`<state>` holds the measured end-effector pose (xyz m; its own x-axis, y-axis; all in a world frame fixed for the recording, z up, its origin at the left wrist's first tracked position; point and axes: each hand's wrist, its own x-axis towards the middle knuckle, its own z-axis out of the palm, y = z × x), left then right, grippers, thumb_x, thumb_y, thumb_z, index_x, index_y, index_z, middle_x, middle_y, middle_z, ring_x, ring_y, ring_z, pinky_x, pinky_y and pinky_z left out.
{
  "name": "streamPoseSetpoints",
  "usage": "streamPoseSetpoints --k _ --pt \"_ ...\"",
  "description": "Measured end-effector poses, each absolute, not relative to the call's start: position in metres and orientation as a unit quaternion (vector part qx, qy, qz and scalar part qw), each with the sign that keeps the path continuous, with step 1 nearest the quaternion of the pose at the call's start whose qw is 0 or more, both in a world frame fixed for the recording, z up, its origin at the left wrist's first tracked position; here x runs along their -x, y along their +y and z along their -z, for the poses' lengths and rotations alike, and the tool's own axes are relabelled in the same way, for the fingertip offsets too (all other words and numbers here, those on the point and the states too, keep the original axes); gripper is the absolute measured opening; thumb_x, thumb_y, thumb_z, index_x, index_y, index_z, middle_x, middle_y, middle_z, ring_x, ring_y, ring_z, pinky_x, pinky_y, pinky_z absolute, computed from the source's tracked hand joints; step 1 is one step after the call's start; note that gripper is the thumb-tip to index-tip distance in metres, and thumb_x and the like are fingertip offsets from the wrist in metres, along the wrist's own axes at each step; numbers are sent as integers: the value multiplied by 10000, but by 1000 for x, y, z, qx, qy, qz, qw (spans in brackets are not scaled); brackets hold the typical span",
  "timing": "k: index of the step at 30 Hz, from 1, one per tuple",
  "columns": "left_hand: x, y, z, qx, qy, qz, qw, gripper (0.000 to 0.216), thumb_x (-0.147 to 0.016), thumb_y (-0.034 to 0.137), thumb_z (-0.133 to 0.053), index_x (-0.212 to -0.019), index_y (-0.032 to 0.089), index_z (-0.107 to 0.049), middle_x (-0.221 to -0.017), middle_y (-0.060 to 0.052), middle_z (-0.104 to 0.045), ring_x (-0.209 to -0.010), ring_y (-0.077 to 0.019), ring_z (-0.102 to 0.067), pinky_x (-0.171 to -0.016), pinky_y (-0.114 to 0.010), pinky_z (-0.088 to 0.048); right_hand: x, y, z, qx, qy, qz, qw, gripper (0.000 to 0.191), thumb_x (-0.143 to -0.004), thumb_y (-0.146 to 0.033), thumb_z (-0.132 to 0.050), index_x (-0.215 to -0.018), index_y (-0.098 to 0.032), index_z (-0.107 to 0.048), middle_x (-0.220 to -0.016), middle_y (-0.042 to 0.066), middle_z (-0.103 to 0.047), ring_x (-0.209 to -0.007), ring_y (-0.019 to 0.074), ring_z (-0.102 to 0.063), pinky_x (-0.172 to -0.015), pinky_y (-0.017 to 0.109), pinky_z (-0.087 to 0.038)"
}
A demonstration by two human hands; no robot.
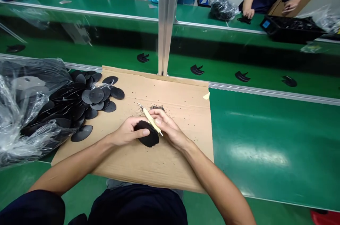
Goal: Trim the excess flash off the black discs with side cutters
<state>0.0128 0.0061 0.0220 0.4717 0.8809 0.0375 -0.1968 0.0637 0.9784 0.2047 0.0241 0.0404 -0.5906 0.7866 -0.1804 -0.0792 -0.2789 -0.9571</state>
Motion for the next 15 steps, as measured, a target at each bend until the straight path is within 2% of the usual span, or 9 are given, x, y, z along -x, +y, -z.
streamPoseSetpoints --k 4,7,9,11,13,15 --pt "-13 8 -19 -572 309 -395 650 367 -824 494 -784 -978 161 -794 -974 -102 -792 -917 -238 -748 -862 -342 -595 -208 27 -38 353 -521 -726 278 474 -834 -498 -656 -1233 -251 -588 -1159 78 -682 -1094 250 -648 -950 396 -513" --pt "-10 11 -17 -549 335 -435 630 366 -811 489 -795 -951 151 -803 -956 -105 -790 -898 -239 -741 -835 -326 -594 -210 30 -37 377 -485 -730 300 428 -859 -415 -543 -1238 -229 -612 -1250 102 -685 -1125 260 -651 -973 429 -520" --pt "-7 14 -16 -511 371 -492 599 359 -808 485 -799 -933 148 -802 -959 -100 -782 -902 -231 -732 -843 -313 -586 -210 32 -38 369 -438 -755 321 454 -895 -383 -426 -1278 -207 -595 -1266 131 -691 -1103 267 -665 -942 457 -540" --pt "-4 18 -17 -482 390 -532 577 359 -782 487 -820 -906 151 -802 -1014 -104 -768 -982 -244 -720 -917 -321 -571 -211 33 -39 347 -390 -790 322 488 -931 -374 -328 -1308 -186 -574 -1206 157 -715 -997 264 -692 -870 467 -565" --pt "-3 20 -18 -468 384 -532 592 375 -743 497 -846 -877 149 -802 -1106 -128 -751 -1098 -285 -694 -995 -359 -554 -212 33 -40 333 -356 -821 297 515 -962 -389 -253 -1297 -171 -578 -1128 166 -734 -883 252 -700 -788 448 -580" --pt "-4 21 -20 -449 364 -504 642 408 -727 519 -846 -869 140 -799 -1167 -157 -736 -1125 -324 -685 -977 -412 -574 -211 31 -39 327 -334 -843 265 542 -987 -415 -204 -1263 -162 -596 -1083 167 -743 -833 241 -704 -723 410 -582"
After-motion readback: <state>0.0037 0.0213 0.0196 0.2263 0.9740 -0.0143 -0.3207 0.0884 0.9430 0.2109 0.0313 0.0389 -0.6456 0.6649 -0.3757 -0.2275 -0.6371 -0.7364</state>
